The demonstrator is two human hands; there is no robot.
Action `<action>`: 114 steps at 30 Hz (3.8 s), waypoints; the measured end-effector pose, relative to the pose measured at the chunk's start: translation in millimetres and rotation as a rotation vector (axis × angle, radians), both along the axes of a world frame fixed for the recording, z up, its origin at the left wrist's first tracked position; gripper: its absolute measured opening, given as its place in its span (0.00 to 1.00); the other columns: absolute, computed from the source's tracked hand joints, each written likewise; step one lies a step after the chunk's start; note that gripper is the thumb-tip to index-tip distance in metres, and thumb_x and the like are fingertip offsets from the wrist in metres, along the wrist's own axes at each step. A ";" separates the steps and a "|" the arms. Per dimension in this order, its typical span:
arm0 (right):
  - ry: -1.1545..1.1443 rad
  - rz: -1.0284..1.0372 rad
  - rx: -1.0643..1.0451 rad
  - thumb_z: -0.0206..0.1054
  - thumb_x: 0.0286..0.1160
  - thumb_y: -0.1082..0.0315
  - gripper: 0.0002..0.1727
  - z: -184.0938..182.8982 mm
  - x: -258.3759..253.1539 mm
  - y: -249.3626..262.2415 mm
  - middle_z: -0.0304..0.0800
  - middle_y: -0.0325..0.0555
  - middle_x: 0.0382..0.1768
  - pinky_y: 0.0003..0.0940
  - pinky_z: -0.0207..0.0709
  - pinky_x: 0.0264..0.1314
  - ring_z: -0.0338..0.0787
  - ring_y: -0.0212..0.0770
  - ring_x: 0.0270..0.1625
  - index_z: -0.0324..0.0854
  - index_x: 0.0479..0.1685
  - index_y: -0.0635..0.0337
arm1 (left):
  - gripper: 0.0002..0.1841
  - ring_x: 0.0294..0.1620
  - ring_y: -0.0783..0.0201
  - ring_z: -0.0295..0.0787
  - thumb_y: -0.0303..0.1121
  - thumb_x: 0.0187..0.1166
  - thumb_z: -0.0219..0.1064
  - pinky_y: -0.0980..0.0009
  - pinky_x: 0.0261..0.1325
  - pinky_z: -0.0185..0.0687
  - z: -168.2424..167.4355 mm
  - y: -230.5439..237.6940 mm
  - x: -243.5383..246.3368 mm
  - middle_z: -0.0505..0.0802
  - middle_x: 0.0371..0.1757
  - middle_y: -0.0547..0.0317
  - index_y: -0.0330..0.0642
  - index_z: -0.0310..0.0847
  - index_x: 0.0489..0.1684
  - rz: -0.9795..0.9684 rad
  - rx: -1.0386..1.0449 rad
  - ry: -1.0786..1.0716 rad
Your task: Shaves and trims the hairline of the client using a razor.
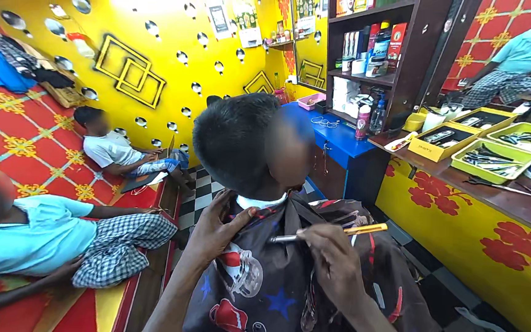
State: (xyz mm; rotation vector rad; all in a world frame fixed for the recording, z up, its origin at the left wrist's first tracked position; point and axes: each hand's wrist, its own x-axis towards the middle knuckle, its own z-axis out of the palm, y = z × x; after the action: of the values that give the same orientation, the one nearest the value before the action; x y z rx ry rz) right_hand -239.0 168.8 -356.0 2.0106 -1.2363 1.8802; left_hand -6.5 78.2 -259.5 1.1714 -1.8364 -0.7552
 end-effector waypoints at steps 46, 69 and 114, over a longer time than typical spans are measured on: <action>-0.287 0.573 0.302 0.64 0.87 0.62 0.12 47.5 96.6 39.2 0.94 0.45 0.40 0.32 0.88 0.43 0.93 0.33 0.40 0.85 0.50 0.64 | 0.47 0.71 0.63 0.82 0.67 0.56 0.78 0.53 0.70 0.79 165.8 -13.2 8.0 0.82 0.77 0.59 0.51 0.78 0.79 -0.226 -0.628 -0.437; -0.049 0.035 0.616 0.63 0.85 0.57 0.12 107.1 84.5 21.7 0.92 0.38 0.32 0.41 0.85 0.42 0.92 0.36 0.37 0.89 0.44 0.52 | 0.54 0.85 0.47 0.67 0.57 0.61 0.78 0.40 0.76 0.71 116.9 18.0 10.9 0.64 0.90 0.53 0.55 0.56 0.94 -0.058 -0.687 -0.441; -0.233 0.224 0.628 0.63 0.86 0.58 0.13 113.3 92.0 15.2 0.94 0.35 0.36 0.28 0.85 0.47 0.92 0.28 0.39 0.90 0.48 0.54 | 0.49 0.84 0.50 0.68 0.58 0.65 0.73 0.44 0.75 0.71 104.1 15.7 0.6 0.67 0.88 0.52 0.53 0.60 0.93 0.051 -0.673 -0.343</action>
State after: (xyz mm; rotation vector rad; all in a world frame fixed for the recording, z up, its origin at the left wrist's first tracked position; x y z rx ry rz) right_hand -147.0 184.0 -242.8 2.3466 -1.9356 2.0541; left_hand -5.9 93.9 -155.4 0.9205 -2.0882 0.1226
